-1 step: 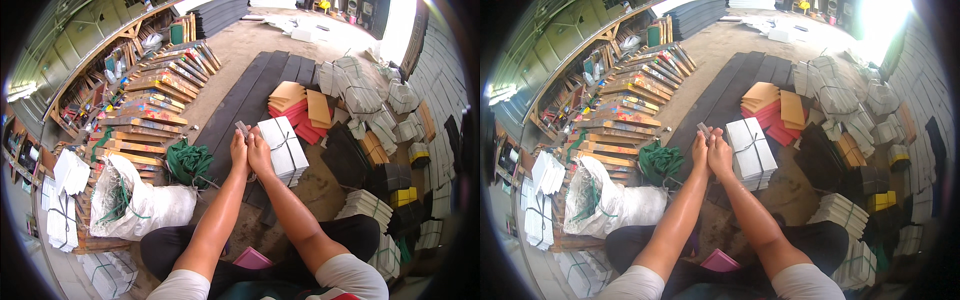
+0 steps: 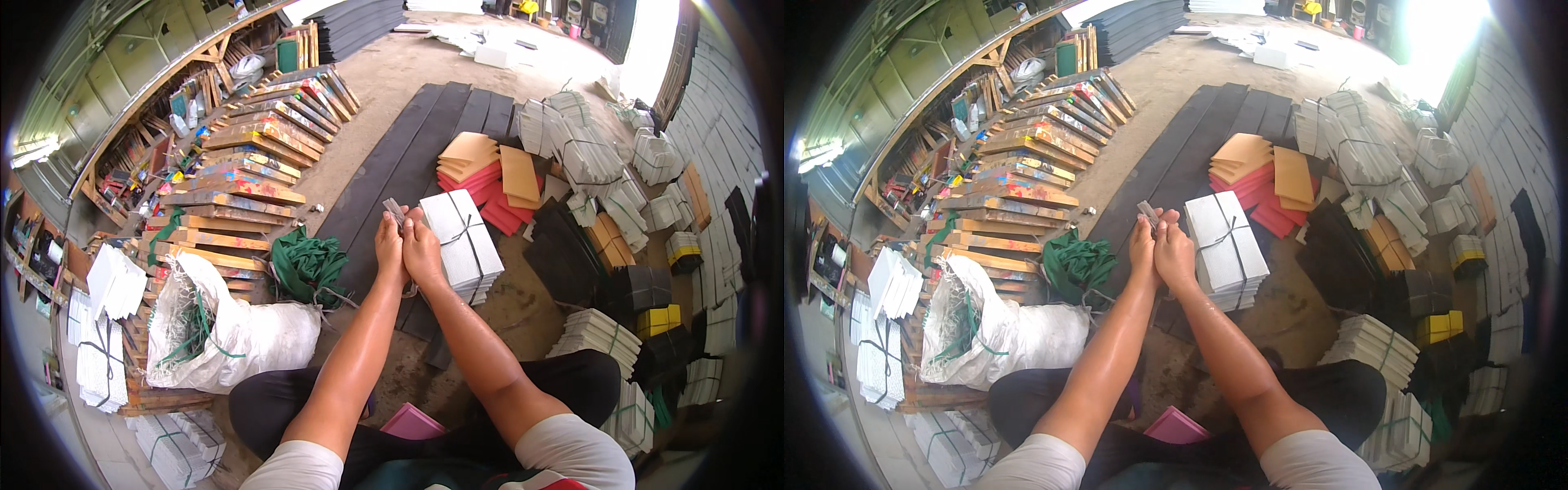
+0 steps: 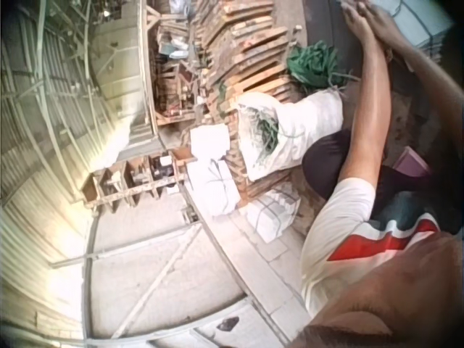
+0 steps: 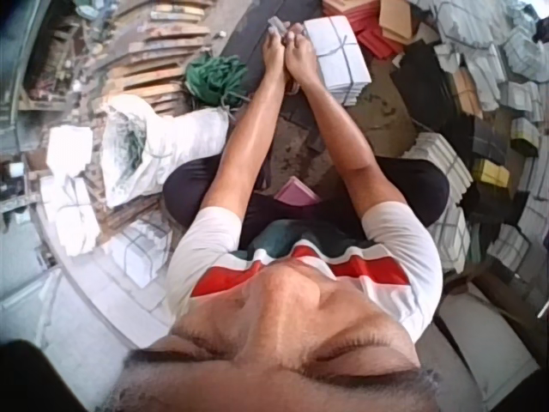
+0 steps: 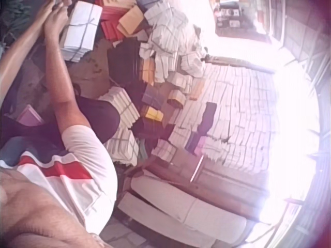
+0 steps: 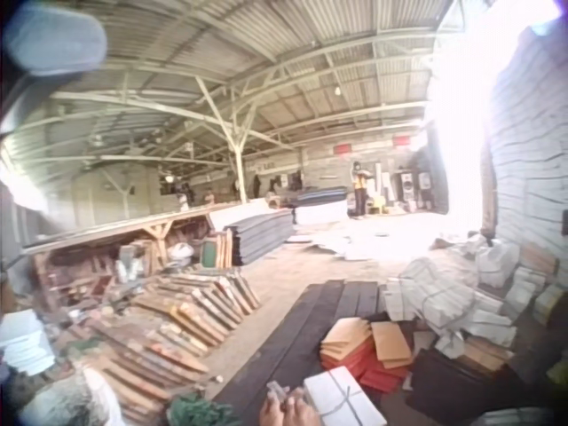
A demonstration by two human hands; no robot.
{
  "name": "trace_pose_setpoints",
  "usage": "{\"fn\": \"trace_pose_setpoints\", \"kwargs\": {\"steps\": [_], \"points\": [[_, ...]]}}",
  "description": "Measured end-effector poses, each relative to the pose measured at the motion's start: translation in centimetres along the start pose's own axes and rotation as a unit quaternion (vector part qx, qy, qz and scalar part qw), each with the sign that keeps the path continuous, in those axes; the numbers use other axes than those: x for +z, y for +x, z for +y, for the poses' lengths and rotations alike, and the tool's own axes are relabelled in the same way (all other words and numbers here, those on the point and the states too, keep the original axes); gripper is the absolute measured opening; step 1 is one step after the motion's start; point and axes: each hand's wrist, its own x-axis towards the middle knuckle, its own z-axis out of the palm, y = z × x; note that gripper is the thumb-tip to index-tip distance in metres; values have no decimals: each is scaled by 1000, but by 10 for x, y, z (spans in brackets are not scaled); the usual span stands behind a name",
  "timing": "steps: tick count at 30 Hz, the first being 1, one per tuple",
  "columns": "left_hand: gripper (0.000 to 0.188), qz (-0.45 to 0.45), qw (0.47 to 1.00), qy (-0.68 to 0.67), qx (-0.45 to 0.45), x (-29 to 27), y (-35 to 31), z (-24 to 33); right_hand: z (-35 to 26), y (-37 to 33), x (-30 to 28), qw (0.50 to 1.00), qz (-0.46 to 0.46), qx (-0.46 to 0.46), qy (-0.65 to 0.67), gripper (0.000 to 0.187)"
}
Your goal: The person ties bundles of white foam sheets with string, then uses a utility knife to cut the string. The person moves and stacks the tied bundles on the floor in a workshop area.
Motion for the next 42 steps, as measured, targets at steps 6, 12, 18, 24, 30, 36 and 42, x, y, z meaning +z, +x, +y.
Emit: {"fn": "trace_pose_setpoints", "kwargs": {"steps": [6,12,18,24,30,36,42], "points": [[40,-3,1000,-4,23,-12,4,0,-3,-5,3,999,-26,-8,-30,37],[37,-37,998,-14,53,-13,13,1,-5,3,0,992,-52,-8,-116,40],[36,47,997,25,60,-29,23,3,-35,21,-39,956,-131,-49,-258,41],[36,19,995,94,-3,24,2,40,-70,70,-78,948,-219,-204,-106,62],[27,-88,989,114,-16,35,3,42,-77,107,-98,898,-337,-259,-116,39],[30,-106,984,139,-28,53,0,35,-71,110,-117,923,-334,-171,-84,16],[37,-129,984,95,-78,65,-6,31,-65,108,-131,937,-302,-142,-100,20]]}}
